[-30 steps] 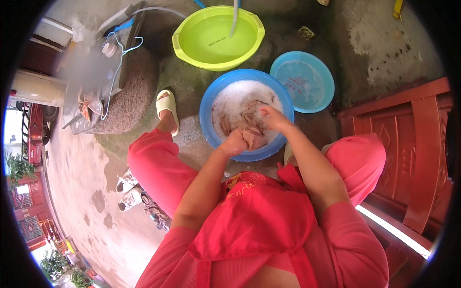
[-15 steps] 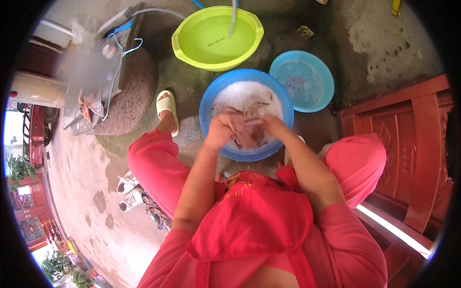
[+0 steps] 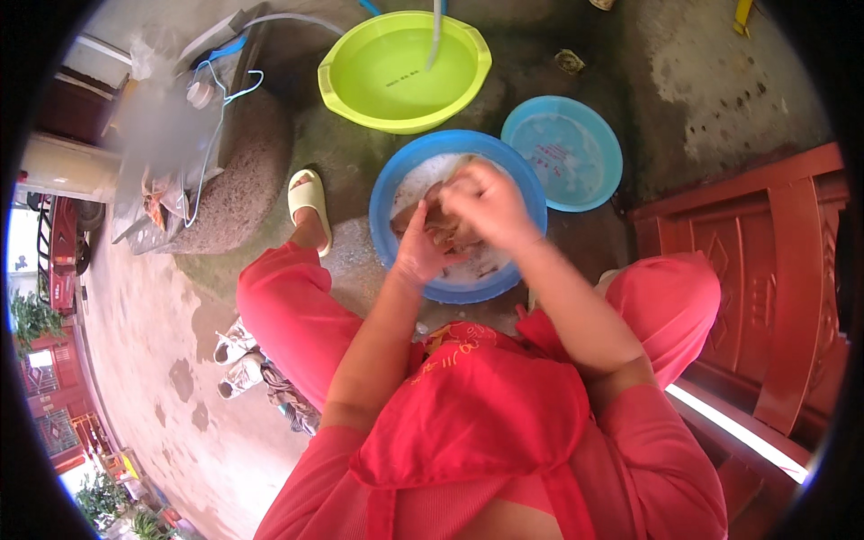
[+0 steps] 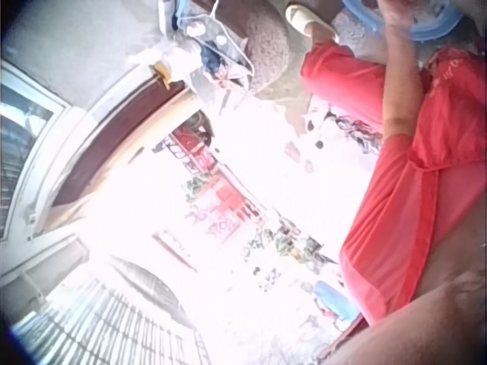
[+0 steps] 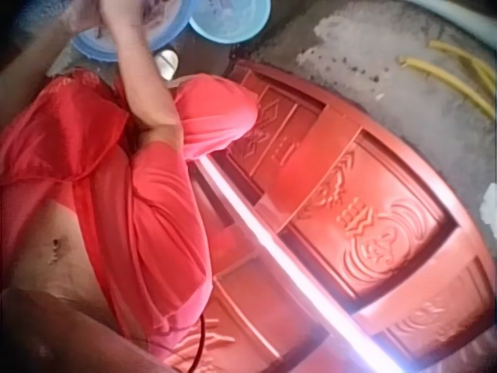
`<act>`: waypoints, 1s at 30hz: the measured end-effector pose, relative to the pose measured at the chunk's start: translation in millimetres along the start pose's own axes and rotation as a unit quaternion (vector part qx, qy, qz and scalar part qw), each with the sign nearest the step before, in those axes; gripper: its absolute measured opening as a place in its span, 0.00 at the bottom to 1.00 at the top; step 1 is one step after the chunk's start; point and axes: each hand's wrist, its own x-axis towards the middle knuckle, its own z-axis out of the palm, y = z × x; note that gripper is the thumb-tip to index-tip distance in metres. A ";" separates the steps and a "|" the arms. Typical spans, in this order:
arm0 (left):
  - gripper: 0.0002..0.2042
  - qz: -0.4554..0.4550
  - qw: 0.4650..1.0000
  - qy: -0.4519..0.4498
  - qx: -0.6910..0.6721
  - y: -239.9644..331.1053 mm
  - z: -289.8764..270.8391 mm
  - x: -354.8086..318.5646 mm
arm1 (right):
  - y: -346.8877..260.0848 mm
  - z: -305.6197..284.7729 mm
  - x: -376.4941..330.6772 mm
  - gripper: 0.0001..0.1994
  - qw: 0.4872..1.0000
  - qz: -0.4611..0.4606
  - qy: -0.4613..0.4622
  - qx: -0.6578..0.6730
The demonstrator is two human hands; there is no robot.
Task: The person washes clothes in a blue basin, pouring detergent from a white bottle and scrubbing a garment by hand in soapy water.
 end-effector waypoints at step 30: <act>0.21 0.065 0.992 0.025 -0.104 -42.0 -40.6 34.1 | 100.4 69.6 -6.3 0.10 0.947 -0.016 0.109 -0.302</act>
